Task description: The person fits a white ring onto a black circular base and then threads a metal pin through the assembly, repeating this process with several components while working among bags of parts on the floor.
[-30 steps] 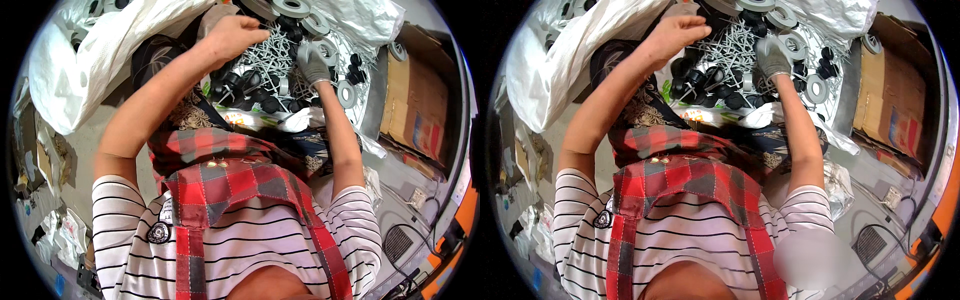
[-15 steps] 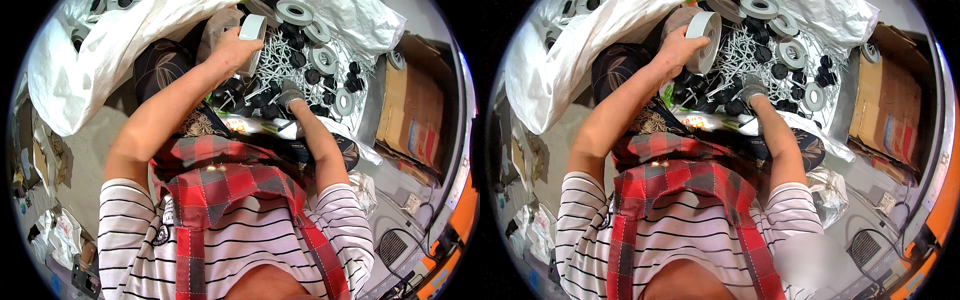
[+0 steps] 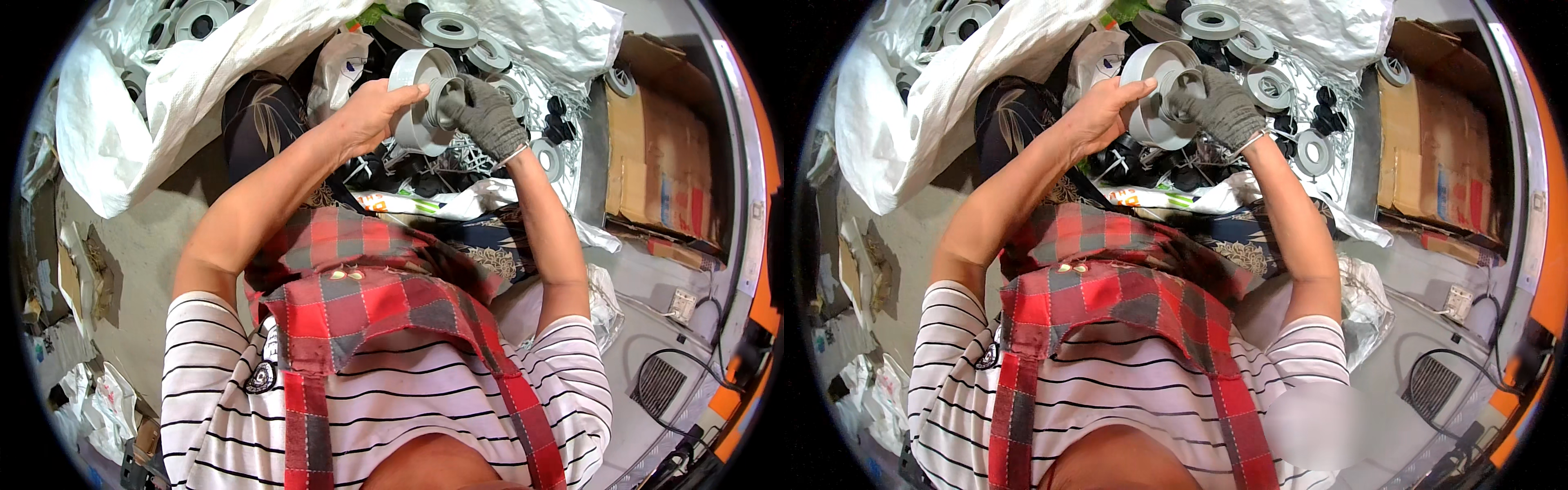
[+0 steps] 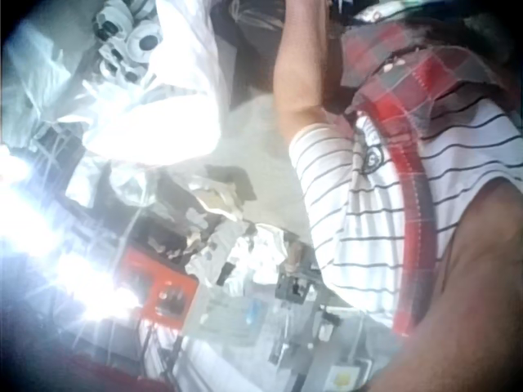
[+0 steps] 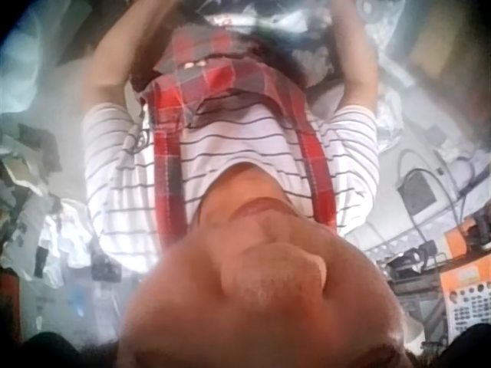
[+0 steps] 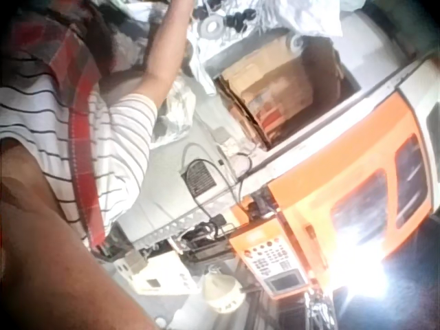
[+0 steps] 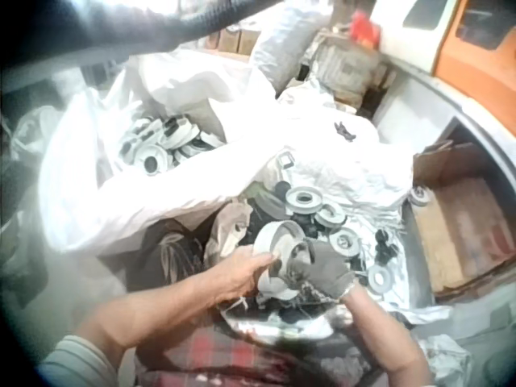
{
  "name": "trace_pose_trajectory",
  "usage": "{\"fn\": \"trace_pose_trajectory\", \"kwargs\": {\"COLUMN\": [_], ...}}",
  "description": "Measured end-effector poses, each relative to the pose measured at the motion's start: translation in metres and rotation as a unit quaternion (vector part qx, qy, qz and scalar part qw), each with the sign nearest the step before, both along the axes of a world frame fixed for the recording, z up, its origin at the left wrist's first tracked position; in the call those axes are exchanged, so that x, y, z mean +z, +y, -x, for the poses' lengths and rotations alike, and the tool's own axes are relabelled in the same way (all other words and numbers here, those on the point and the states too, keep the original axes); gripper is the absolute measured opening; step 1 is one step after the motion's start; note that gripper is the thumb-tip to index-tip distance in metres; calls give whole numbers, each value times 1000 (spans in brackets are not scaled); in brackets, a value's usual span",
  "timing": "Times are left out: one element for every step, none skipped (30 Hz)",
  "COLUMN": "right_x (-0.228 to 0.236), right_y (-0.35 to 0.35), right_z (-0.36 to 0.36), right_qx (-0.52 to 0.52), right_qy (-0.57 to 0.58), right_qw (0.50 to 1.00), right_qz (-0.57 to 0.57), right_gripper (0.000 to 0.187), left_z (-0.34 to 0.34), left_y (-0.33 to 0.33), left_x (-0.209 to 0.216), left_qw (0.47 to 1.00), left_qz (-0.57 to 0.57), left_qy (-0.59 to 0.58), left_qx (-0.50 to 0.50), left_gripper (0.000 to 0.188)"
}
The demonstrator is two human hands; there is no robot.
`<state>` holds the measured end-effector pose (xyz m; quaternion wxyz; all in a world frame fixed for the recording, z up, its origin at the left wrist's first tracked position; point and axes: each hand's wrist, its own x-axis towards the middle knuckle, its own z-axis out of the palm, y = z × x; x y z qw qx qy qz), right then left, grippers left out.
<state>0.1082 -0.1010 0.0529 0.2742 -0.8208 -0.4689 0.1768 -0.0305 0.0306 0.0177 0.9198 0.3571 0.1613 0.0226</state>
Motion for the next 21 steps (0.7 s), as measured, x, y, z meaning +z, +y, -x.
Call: {"fn": "trace_pose_trajectory", "kwargs": {"right_x": [9,15,15,13,14,19,21,23,24,20,19,19,18,14,14,15,17,20,23,26,25], "right_y": [-1,-4,-8,-13,-15,-17,-17,-19,-21,-25,-27,-29,-30,-32,-33,-35,-36,-36,-37,-37,-37], "right_z": [12,17,18,17,19,23,24,24,24,21,22,23,23,22,20,18,19,21,23,23,25], "right_qx": [34,63,72,82,93,140,194,245,296,323,295,267,238,230,229,227,226,243,260,277,315], "right_qy": [-35,-73,-86,-100,-110,-133,-171,-209,-247,-294,-260,-225,-190,-180,-172,-164,-153,-142,-131,-120,-158], "right_qw": [999,995,994,991,988,980,965,946,922,899,919,937,952,955,957,960,962,960,957,953,936], "right_qz": [-8,-16,10,36,63,53,43,34,25,-21,-22,-23,-24,-55,-39,-23,-7,1,9,15,-1], "right_gripper": [56,64,70,76,83,77,77,76,75,75,75,76,77,78,77,76,75,74,72,71,70], "left_z": [6,9,12,15,19,22,23,22,21,22,22,22,23,23,23,23,24,26,28,30,31], "left_y": [2,3,3,3,4,6,7,9,10,9,7,4,0,-7,-9,-10,-10,-9,-6,-3,-1], "left_x": [-1,1,4,8,12,17,16,15,14,14,14,13,13,17,16,15,14,13,11,11,11], "left_qw": [1000,999,999,998,997,995,995,994,993,993,994,994,995,997,997,998,998,997,995,994,992], "left_qz": [-20,-39,-44,-49,-54,-63,-53,-44,-35,-6,7,21,34,42,34,25,17,17,17,15,2], "left_qy": [5,7,3,0,-1,9,16,22,28,23,13,3,-7,-9,-11,-13,-13,-7,-2,2,14], "left_qx": [-5,-15,-29,-43,-55,-76,-88,-100,-113,-113,-108,-103,-97,-59,-61,-63,-65,-80,-96,-111,-125], "left_gripper": [29,30,31,33,34,35,36,36,37,38,37,37,37,30,30,29,29,29,28,28,30]}}
